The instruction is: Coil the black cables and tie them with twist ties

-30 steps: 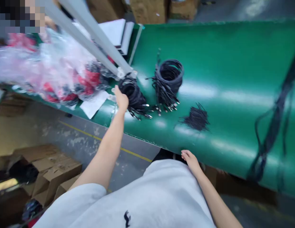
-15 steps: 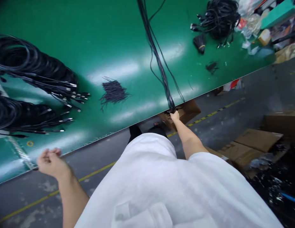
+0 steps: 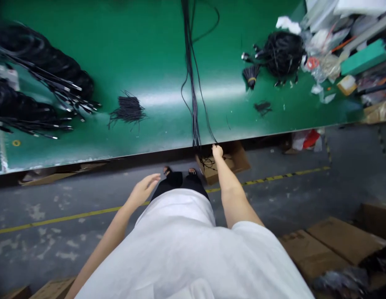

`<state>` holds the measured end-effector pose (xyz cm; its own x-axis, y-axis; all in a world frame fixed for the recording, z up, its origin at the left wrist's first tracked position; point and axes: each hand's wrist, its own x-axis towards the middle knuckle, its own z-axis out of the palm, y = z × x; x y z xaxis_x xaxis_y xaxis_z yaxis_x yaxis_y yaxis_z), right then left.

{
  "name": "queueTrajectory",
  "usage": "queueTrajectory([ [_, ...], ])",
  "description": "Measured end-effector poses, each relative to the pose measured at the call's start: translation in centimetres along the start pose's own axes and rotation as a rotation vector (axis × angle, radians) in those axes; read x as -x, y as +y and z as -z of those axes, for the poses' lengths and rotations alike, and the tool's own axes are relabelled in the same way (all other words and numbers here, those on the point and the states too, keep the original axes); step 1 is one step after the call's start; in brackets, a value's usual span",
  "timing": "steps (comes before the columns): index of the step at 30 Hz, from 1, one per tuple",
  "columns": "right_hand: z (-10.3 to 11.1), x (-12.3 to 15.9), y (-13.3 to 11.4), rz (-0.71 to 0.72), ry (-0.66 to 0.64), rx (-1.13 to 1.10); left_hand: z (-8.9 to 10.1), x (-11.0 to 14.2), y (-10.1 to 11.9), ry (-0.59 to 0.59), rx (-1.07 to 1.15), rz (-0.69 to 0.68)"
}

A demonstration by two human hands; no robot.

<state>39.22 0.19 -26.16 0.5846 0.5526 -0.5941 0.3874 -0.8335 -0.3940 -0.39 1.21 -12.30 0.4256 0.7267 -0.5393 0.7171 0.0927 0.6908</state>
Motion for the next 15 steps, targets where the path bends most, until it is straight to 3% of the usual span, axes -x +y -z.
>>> queueTrajectory([
  [4,1.0,0.3,-1.1,-0.075,0.178,-0.084,-2.7,-0.8,2.4,-0.067,-0.043,-0.081],
  [6,2.0,0.4,-1.5,-0.067,0.197,-0.144,-3.5,-1.0,3.1,-0.114,-0.080,-0.117],
  [11,5.8,1.7,-3.1,0.037,0.038,-0.322,-4.5,-0.6,3.8,-0.170,-0.093,-0.154],
  [15,9.1,8.0,-4.9,0.153,-0.056,-0.468,-6.5,-1.5,6.0,-0.151,0.018,-0.204],
])
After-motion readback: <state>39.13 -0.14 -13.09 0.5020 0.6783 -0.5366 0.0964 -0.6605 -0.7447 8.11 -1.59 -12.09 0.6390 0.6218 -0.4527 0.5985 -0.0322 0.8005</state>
